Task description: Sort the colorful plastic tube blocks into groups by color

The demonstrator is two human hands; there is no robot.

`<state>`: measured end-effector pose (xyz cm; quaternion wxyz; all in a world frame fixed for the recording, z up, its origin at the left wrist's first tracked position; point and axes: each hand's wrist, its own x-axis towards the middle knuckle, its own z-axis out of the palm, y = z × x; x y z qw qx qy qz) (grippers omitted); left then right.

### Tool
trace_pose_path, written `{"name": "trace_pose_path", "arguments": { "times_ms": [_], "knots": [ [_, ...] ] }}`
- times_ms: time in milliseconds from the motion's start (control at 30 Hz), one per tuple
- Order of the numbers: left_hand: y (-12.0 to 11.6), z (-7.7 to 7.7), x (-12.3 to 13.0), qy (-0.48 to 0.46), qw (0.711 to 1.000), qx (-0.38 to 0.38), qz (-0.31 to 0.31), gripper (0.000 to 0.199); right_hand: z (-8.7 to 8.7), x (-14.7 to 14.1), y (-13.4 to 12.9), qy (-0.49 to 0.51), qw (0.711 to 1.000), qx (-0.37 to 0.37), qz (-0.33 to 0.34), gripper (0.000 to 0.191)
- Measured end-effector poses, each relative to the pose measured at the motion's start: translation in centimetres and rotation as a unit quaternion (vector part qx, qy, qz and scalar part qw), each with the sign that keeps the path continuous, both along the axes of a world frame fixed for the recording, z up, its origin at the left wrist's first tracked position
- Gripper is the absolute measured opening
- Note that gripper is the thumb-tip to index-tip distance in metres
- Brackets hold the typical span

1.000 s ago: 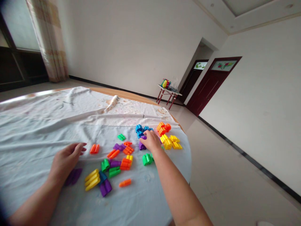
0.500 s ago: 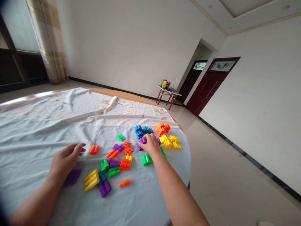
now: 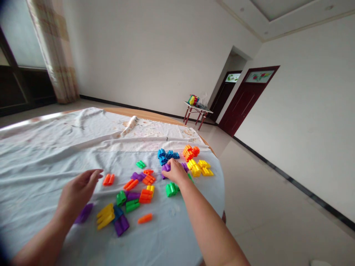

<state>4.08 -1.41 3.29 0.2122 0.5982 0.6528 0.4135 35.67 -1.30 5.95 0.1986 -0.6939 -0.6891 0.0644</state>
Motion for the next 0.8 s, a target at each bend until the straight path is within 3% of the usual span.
{"name": "trace_pose_path", "arguments": {
  "times_ms": [67,167,233,333,467,600,800],
  "knots": [
    [0.2,1.3,2.2,0.034,0.995,0.023,-0.087,0.042,-0.1,0.0,0.0,0.001,1.0,0.001,0.001,0.032],
    [1.5,3.0,6.7,0.085,0.962,0.015,-0.258,0.047,-0.2,-0.1,0.1,0.013,1.0,0.003,0.0,0.034],
    [2.8,3.3,9.9,0.12,0.94,0.009,-0.32,0.054,-0.1,-0.2,0.2,0.027,1.0,0.002,-0.003,0.034],
    [4.6,2.5,13.9,0.143,0.925,-0.011,-0.351,0.069,0.0,-0.2,0.2,0.043,0.999,0.0,-0.005,0.034],
    [5.7,0.7,17.0,0.174,0.918,-0.025,-0.356,0.085,0.2,-0.1,0.2,0.056,0.998,0.007,0.002,0.033],
    [5.7,-0.1,18.4,0.199,0.912,-0.016,-0.359,0.084,0.3,0.0,0.1,0.067,0.998,0.012,0.006,0.032],
    [5.6,0.1,18.8,0.214,0.904,-0.006,-0.37,0.073,0.5,0.2,-0.2,0.083,0.996,0.017,0.015,0.032]
  ]
}}
